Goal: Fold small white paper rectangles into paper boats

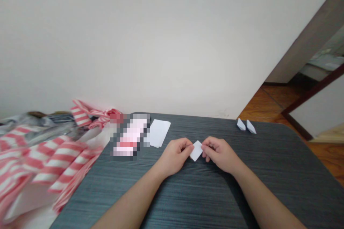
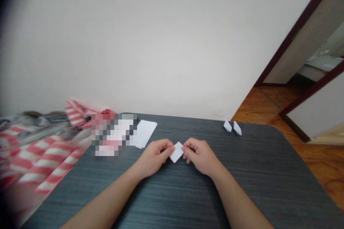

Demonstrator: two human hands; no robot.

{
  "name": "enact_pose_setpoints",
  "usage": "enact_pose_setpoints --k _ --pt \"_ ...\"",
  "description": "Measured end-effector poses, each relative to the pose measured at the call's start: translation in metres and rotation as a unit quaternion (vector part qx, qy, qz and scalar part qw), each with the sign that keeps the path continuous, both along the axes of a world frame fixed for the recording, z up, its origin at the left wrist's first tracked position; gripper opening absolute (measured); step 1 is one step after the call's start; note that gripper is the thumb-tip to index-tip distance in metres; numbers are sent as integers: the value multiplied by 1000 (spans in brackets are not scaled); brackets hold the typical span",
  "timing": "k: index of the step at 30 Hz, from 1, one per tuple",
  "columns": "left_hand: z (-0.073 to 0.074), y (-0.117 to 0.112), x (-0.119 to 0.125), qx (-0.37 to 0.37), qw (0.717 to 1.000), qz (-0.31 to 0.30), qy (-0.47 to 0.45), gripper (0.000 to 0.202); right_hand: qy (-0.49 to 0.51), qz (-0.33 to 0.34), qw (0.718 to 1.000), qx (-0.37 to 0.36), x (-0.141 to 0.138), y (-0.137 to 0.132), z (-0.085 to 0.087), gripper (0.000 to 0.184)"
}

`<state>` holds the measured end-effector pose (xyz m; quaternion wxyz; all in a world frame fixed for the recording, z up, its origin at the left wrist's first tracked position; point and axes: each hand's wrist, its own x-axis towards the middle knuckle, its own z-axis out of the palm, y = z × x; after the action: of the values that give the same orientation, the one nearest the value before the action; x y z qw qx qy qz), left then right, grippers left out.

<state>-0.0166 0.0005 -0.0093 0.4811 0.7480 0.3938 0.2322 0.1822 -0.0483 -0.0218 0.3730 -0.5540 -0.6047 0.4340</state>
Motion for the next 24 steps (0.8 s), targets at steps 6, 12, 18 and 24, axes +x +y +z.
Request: enact_pose_setpoints --k 6,12,18,24 --pt "-2 0 0 -2 1000 -4 -20 25 -2 14 1000 8 1 -2 2 17" --pt "0 0 0 45 999 -24 -19 25 -3 55 998 15 1 -1 4 12" --pt "-8 0 1 13 999 -11 -37 23 55 47 997 21 -1 -1 -5 5" --pt "-16 1 3 -104 987 8 -122 37 18 -4 996 89 6 1 -5 10"
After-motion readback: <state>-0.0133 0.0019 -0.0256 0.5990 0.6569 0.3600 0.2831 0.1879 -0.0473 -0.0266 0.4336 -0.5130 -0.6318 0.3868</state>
